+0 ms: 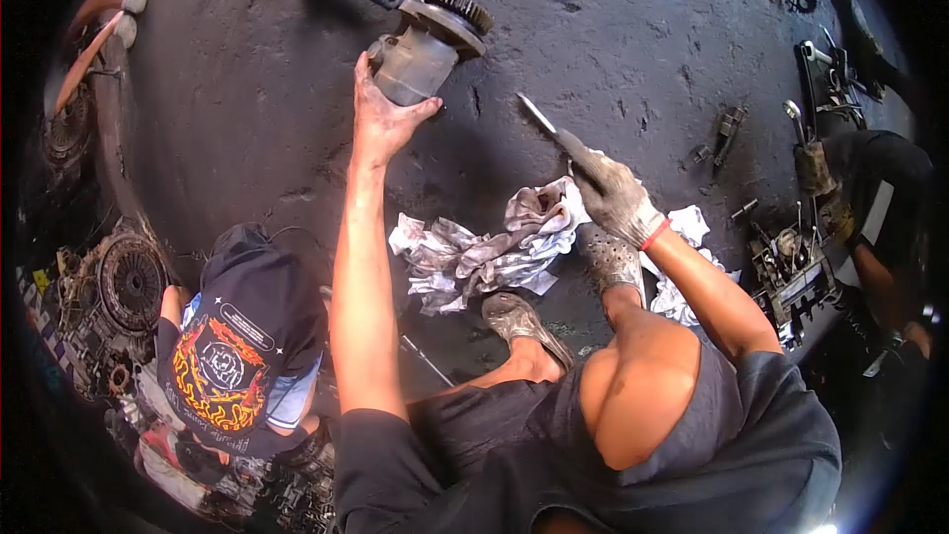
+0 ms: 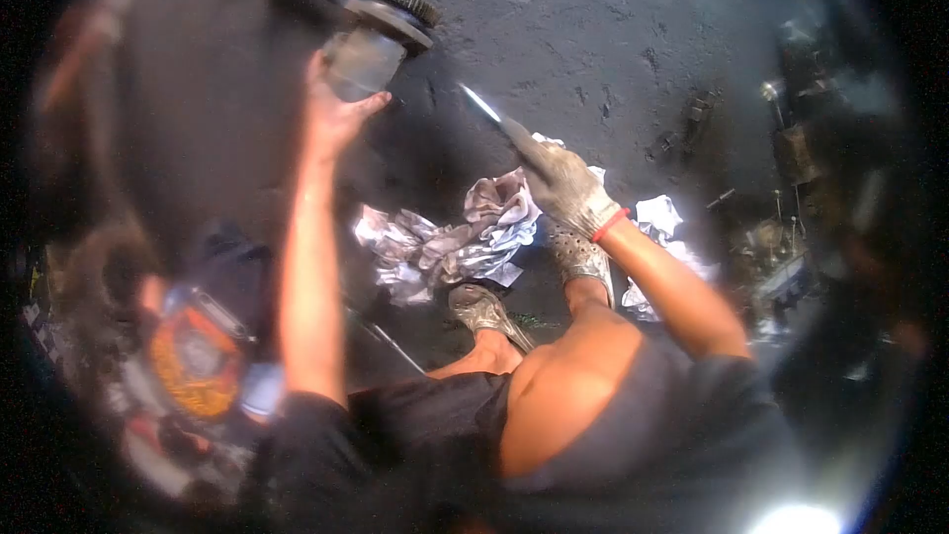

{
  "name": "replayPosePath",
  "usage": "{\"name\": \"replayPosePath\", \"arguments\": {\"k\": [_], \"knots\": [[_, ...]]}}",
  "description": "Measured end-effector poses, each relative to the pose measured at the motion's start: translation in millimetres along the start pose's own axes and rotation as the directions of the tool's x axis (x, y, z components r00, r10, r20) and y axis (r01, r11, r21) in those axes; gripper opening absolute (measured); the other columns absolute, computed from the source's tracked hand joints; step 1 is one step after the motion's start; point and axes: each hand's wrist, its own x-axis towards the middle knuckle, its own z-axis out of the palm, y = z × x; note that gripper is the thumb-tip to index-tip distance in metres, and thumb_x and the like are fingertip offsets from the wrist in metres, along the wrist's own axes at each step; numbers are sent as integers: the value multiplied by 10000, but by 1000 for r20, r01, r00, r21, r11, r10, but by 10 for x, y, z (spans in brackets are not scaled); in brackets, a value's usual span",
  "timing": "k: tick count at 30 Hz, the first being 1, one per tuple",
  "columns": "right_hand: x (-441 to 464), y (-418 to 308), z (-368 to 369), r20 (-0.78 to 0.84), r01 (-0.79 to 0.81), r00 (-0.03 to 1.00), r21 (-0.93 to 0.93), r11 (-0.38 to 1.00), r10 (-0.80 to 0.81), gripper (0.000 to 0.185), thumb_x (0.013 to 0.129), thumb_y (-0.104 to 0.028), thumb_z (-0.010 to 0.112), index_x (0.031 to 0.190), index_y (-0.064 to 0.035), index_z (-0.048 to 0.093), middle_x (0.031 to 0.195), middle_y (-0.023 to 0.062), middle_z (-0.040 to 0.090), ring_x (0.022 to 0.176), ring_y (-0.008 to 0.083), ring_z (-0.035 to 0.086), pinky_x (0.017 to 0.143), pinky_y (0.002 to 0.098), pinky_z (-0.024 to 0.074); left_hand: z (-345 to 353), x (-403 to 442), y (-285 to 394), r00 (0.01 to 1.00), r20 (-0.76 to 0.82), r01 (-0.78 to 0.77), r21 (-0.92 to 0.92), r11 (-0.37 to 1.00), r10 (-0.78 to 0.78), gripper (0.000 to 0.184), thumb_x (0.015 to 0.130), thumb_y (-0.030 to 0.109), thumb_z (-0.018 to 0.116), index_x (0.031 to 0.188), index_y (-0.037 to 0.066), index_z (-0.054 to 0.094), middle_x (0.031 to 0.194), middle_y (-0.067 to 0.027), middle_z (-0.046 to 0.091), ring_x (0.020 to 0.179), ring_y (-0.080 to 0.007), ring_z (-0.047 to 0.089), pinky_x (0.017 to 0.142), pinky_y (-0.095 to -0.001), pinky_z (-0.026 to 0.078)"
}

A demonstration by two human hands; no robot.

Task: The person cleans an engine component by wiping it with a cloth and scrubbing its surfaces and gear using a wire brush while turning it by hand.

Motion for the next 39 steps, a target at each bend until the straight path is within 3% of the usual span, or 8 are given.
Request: {"name": "replayPosePath", "arguments": {"k": [7, 14, 20, 21, 27, 29, 30, 39], "knots": [[1533, -476, 203, -100, 249, 959, -141, 958, -264, 756, 882, -88, 641, 1574, -215, 362, 1034, 206, 629, 913, 392, 668, 777, 503, 547, -57, 45, -9, 995, 72, -62, -29, 998, 64, 1221, 554, 192, 1000, 1492, -121, 285, 1463, -265, 484, 1367, -343, 494, 1165, -416, 387], [400, -24, 224, 0, 139, 990, -104, 985, -140, 976, 820, -72, 711, 1643, -217, 207, 1062, 186, 619, 890, 354, 689, 794, 471, 583, -48, -5, -203, 998, 61, -31, -44, 999, 34, 1260, 551, 165, 997, 1528, -105, 247, 1487, -257, 456, 1394, -328, 463, 1177, -402, 375], [1619, -759, 381, -152, 181, 969, -107, 978, -196, 675, 917, -81, 571, 1554, -156, 360, 960, 219, 666, 893, 438, 684, 768, 533, 554, -45, -11, -185, 994, 40, -106, 18, 994, 106, 1233, 548, 158, 989, 1522, -90, 276, 1449, -244, 505, 1369, -339, 491, 1166, -408, 390], [1759, -989, 308, -108, 143, 983, -84, 986, -152, 645, 931, -103, 561, 1544, -153, 364, 959, 238, 674, 895, 449, 687, 773, 544, 553, -81, 30, -58, 991, 126, 55, -11, 998, -53, 1254, 541, 164, 995, 1530, -89, 266, 1456, -241, 506, 1378, -347, 486, 1171, -412, 388], [629, -1175, -160, -16, 57, 998, -191, 980, -62, 465, 908, -57, 590, 1351, -24, 452, 787, 249, 674, 810, 403, 715, 675, 503, 571, -22, 17, -143, 999, 30, 36, 100, 994, -39, 1244, 542, 151, 987, 1526, -81, 263, 1463, -245, 493, 1369, -361, 489, 1159, -423, 402], [1072, -866, 32, -54, 62, 996, -174, 983, -72, 619, 939, -89, 521, 1530, -134, 342, 874, 283, 674, 856, 473, 679, 753, 577, 521, -61, 22, -8, 995, 90, 38, 133, 990, -50, 1244, 547, 147, 981, 1531, -78, 254, 1471, -253, 481, 1372, -365, 485, 1157, -426, 403], [1320, -1025, 48, -3, -107, 994, -196, 975, 109, 565, 959, -90, 495, 1501, -106, 339, 853, 278, 680, 828, 477, 674, 742, 588, 513, -57, 38, -88, 995, 99, -18, 113, 993, 7, 1257, 555, 150, 975, 1540, -89, 232, 1477, -269, 465, 1379, -371, 478, 1157, -427, 403], [819, -896, -101, 12, 34, 999, -187, 982, -32, 520, 944, -101, 506, 1456, -138, 423, 859, 278, 675, 803, 484, 667, 700, 593, 516, -49, -12, -62, 993, 64, 83, 162, 983, -94, 1301, 577, 180, 976, 1547, -138, 169, 1528, -316, 395, 1447, -387, 400, 1208, -414, 339]]}}
